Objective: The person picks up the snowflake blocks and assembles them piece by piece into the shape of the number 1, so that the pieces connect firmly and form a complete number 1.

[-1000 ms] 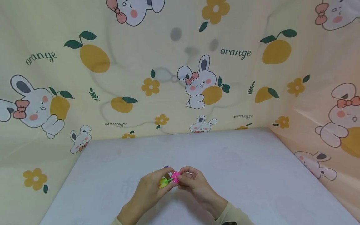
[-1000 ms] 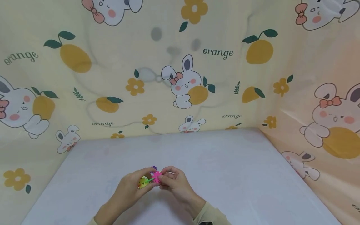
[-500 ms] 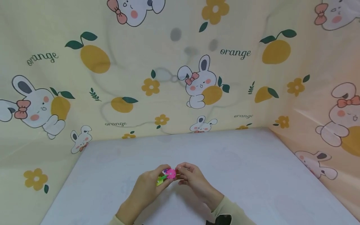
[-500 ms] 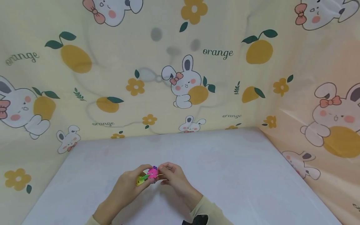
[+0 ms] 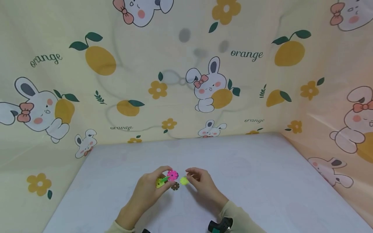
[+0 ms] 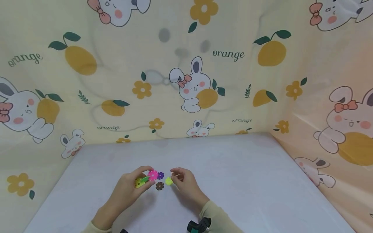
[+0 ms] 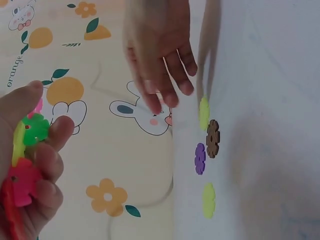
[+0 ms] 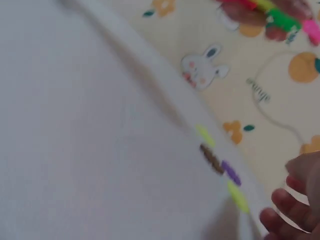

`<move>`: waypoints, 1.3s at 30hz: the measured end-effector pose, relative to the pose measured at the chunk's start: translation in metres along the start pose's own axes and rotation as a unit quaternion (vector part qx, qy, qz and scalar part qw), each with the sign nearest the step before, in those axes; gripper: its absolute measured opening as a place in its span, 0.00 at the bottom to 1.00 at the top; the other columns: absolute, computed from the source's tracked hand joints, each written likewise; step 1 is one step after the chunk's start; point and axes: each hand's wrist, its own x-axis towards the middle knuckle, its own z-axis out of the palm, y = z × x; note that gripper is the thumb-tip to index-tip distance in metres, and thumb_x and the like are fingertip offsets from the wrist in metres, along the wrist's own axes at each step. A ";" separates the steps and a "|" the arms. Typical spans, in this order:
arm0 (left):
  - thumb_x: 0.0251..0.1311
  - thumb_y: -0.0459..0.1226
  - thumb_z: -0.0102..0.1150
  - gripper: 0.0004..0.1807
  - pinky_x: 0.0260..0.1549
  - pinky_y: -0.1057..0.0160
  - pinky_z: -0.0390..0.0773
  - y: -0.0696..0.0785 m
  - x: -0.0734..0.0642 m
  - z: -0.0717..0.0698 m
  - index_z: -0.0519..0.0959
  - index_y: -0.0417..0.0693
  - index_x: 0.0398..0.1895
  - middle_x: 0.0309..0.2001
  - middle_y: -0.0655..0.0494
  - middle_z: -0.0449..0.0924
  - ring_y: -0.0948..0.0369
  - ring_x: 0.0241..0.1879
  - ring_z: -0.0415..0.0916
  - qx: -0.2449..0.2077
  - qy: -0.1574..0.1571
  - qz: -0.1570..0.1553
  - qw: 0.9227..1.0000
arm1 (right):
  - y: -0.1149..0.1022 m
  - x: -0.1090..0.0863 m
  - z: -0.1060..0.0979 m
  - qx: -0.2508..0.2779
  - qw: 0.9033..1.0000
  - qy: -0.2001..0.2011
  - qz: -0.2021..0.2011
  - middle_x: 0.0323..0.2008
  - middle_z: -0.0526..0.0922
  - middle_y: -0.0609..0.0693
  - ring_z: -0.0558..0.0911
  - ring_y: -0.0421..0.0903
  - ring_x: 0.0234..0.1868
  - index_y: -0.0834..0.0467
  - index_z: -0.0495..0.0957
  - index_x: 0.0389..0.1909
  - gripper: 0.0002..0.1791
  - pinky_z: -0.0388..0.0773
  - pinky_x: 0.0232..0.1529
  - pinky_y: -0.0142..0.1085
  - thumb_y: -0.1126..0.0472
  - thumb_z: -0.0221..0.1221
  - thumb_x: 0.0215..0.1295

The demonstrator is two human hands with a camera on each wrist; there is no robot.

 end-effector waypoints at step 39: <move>0.57 0.41 0.73 0.21 0.23 0.74 0.71 0.000 -0.001 0.000 0.78 0.55 0.53 0.30 0.61 0.85 0.74 0.21 0.66 -0.017 -0.035 -0.037 0.999 | -0.001 -0.002 -0.008 -0.085 0.993 -0.066 -0.051 0.47 0.86 0.52 0.82 0.38 0.35 0.60 0.82 0.51 0.12 0.82 0.34 0.30 0.70 0.57 0.71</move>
